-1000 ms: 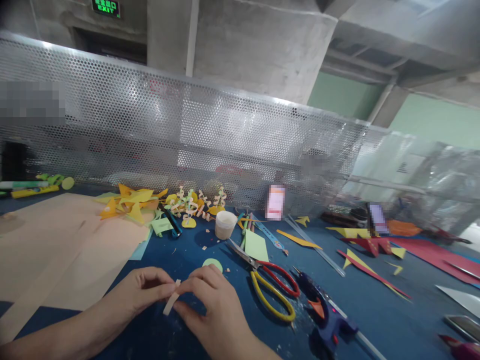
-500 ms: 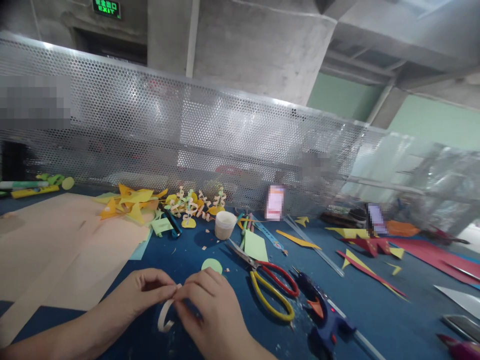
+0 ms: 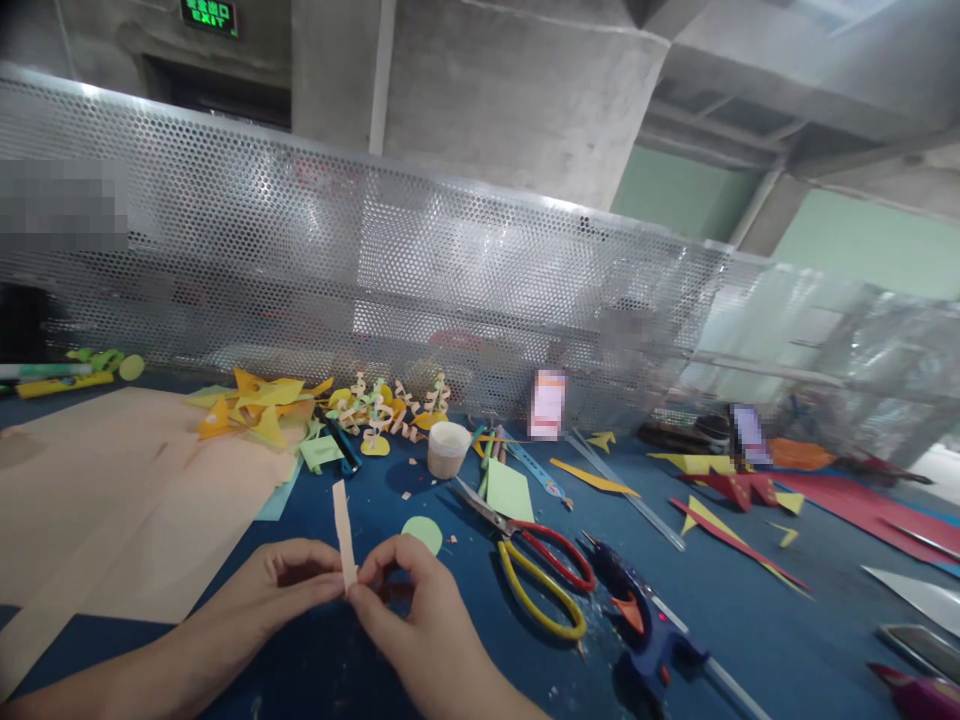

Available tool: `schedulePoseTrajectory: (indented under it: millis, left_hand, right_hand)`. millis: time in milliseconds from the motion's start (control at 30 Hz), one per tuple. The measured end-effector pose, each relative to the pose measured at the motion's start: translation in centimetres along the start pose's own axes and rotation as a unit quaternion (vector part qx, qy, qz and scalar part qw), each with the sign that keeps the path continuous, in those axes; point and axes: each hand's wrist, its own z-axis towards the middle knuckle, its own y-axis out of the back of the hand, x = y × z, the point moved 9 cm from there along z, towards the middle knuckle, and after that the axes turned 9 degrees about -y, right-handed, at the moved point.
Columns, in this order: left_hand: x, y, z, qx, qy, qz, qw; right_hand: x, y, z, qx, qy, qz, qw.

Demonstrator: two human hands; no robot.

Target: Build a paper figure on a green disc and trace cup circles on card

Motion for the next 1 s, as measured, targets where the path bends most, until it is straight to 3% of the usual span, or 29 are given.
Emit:
schedulePoseTrajectory:
  millis: [333,667,1000]
  left_hand:
    - [0.2,0.0,0.2,-0.011,0.014,0.038,0.999]
    - [0.2,-0.5,0.2,0.035,-0.028,0.126,0.991]
    - [-0.2,-1.2,-0.1,0.07,-0.024,0.137,0.988]
  right_hand:
    - [-0.4,0.0,0.3,0.023,0.002,0.053,0.998]
    - [-0.6,-0.1,0.5,0.028,-0.028,0.008,0.999]
    - [-0.3,-0.2,0.5,0.04,-0.016,0.072,0.996]
